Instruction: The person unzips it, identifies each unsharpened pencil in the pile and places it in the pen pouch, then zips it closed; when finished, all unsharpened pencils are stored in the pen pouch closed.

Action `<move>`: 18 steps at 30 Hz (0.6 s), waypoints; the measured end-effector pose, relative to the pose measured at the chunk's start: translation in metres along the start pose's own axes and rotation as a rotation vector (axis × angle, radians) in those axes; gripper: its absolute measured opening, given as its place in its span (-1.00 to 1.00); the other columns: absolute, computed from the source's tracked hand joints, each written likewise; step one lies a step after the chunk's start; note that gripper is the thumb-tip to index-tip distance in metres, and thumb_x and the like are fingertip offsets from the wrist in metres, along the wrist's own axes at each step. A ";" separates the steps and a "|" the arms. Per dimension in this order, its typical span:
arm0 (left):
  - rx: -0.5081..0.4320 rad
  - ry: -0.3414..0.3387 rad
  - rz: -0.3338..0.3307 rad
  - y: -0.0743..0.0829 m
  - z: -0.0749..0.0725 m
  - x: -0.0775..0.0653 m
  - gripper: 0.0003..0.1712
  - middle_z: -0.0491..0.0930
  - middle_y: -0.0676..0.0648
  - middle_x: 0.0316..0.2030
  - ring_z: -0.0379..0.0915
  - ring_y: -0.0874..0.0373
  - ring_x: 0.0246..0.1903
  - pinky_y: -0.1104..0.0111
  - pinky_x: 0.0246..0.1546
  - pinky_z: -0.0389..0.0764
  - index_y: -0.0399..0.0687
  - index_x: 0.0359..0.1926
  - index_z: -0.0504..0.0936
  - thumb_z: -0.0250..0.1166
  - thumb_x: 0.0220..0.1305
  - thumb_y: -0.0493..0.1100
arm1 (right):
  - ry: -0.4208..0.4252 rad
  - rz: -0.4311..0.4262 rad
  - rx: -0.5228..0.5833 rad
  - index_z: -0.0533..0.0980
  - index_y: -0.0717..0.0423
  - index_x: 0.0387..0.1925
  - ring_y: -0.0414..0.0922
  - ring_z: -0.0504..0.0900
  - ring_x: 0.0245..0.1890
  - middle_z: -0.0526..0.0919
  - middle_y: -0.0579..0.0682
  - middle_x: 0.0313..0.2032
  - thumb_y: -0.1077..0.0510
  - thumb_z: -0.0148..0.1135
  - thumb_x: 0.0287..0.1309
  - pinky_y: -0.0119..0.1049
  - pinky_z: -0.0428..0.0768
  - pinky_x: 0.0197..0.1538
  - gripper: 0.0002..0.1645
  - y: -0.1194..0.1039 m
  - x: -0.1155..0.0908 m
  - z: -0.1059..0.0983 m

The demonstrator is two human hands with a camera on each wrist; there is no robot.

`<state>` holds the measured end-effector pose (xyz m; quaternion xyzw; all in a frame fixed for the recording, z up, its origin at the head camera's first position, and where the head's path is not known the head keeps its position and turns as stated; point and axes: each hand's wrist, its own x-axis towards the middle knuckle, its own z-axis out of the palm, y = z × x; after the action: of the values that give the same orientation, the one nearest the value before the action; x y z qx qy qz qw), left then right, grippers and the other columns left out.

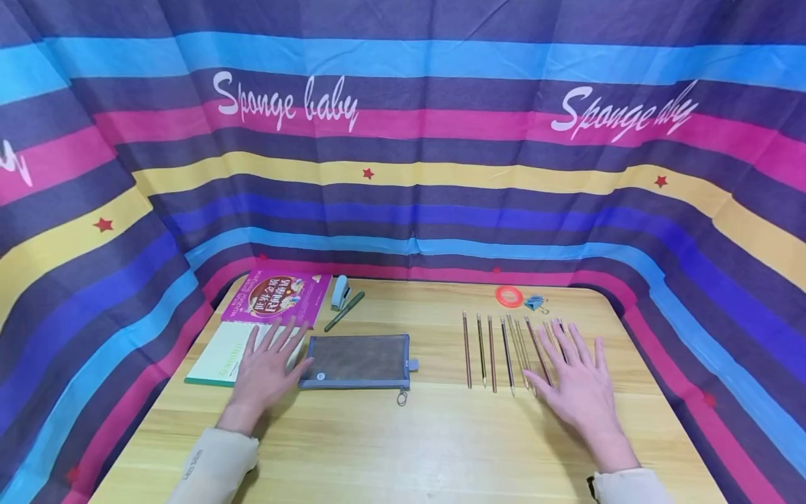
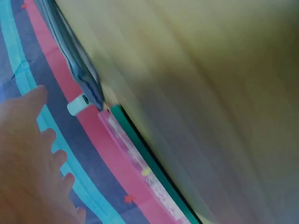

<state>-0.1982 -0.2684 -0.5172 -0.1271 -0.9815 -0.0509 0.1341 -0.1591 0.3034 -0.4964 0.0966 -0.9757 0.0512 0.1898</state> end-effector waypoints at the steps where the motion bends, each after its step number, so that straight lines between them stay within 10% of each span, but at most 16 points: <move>1: -0.009 -0.008 -0.004 0.002 0.000 0.001 -0.10 0.18 -0.17 0.58 -0.09 -0.22 0.61 -0.26 0.59 -0.19 0.10 0.59 0.24 0.24 0.37 0.31 | 0.004 -0.003 0.010 0.05 -0.18 0.64 -0.02 -0.35 0.68 -0.06 0.00 0.66 -0.38 0.27 0.25 0.15 -0.55 0.63 0.08 -0.003 0.001 0.000; 12: -0.202 0.029 0.002 0.037 -0.006 0.011 -0.29 0.55 -0.20 0.31 0.44 -0.23 0.29 -0.21 0.25 0.50 -0.03 0.43 0.48 0.39 0.34 0.10 | 0.063 -0.077 0.095 0.16 -0.17 0.61 0.11 -0.07 0.65 0.25 0.13 0.56 -0.34 0.34 0.19 0.13 -0.40 0.67 0.06 -0.039 0.013 -0.002; 18: -0.465 -0.047 -0.047 0.076 -0.013 0.011 -0.58 0.71 -0.05 -0.01 0.66 0.07 -0.15 0.14 -0.12 0.74 -0.01 0.13 0.69 0.44 0.31 -0.01 | 0.057 -0.112 0.207 0.26 -0.14 0.56 0.22 0.17 0.55 0.33 0.13 0.50 -0.28 0.39 0.20 0.18 -0.14 0.66 -0.02 -0.067 0.023 0.002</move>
<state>-0.1853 -0.1945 -0.4969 -0.1326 -0.9489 -0.2757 0.0769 -0.1668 0.2336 -0.4851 0.1686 -0.9524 0.1438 0.2092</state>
